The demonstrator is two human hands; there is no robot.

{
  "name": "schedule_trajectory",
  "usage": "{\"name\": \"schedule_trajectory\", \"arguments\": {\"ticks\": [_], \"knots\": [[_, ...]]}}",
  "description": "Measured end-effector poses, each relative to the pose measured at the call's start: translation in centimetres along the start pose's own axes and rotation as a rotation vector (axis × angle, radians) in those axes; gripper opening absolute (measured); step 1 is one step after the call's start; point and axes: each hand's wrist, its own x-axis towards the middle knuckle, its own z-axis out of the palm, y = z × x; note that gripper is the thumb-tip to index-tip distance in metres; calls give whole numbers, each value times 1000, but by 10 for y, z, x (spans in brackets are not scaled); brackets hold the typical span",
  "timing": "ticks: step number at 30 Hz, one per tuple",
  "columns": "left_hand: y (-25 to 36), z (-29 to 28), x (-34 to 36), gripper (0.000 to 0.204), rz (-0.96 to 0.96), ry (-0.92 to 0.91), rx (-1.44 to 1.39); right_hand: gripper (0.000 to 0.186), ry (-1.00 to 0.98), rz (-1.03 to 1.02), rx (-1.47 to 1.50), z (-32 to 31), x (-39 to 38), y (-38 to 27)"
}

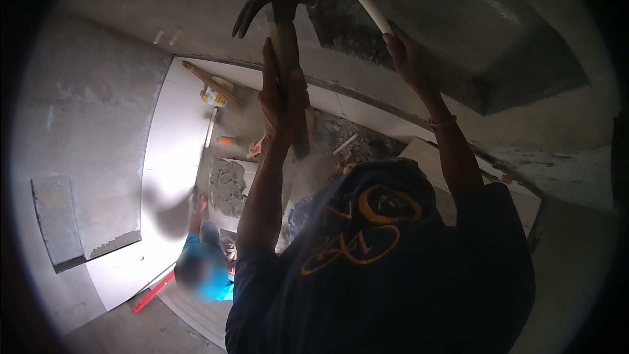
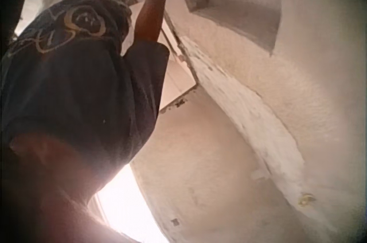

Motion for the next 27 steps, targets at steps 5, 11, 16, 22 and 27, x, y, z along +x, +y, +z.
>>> {"name": "schedule_trajectory", "arguments": {"ticks": [5, 11, 16, 22, 27], "knots": [[-5, 7, -3, 67, -58, 8, -96, 41, 49, -153, -140, 3, 3, 4], [6, 6, 8, 65, 229, 10, 134, 40, 67, -86, -270, 9, -3, -7], [0, 16, 43, 63, 644, 100, 490, 38, 11, -63, -292, -1, 12, -26], [24, 16, 58, 72, 236, -146, 585, 39, -36, 8, -286, -11, 16, -41], [8, 31, 46, 70, 459, 158, 379, 40, -9, -103, -261, -8, 18, -26]]}}
